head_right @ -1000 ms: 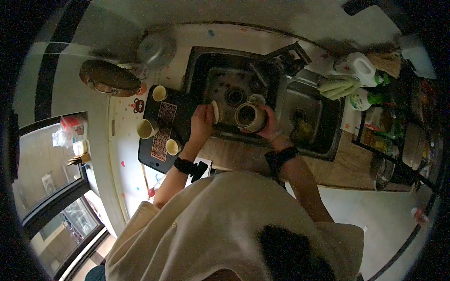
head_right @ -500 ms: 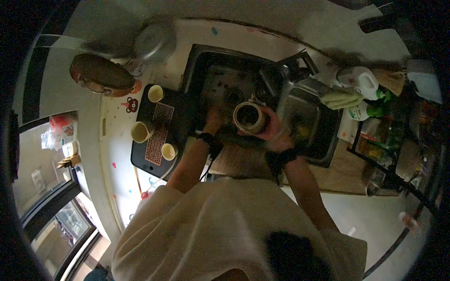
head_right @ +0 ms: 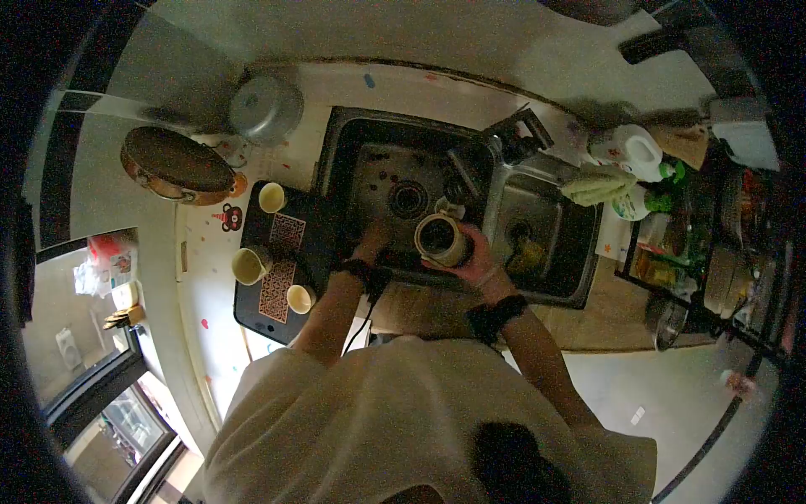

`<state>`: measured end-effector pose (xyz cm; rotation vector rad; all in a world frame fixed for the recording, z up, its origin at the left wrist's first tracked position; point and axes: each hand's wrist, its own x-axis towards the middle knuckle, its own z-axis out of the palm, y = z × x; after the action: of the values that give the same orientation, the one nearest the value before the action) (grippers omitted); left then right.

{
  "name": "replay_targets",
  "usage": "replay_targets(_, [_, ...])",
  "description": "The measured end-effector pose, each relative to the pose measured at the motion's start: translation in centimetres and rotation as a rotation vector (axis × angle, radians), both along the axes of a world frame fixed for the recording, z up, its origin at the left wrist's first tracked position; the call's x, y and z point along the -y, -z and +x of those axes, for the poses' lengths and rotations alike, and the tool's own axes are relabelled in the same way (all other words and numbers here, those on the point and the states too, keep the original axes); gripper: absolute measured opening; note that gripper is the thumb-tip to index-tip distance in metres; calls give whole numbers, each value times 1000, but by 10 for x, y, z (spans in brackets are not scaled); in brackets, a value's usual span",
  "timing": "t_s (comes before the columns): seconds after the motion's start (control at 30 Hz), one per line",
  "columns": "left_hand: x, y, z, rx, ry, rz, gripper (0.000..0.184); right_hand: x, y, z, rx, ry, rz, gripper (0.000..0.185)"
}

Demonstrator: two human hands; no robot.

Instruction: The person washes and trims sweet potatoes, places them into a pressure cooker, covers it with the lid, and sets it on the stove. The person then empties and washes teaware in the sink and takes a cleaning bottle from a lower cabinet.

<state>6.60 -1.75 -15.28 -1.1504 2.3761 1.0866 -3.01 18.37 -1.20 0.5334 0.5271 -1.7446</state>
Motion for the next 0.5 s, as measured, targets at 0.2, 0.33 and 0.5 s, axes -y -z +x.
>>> replay_targets(0.2, [-36, -161, -2, -486, -174, 742, 29, -6, 17, 12, -185, 75, 180, 42])
replay_targets(0.33, [-61, -145, -6, -386, -199, 796, 30, 0, 29, 28, -311, 70, 197, 40])
replay_targets(0.5, [-71, -116, -1, -477, 108, 533, 31, 6, 18, 43, -282, 87, 117, 39])
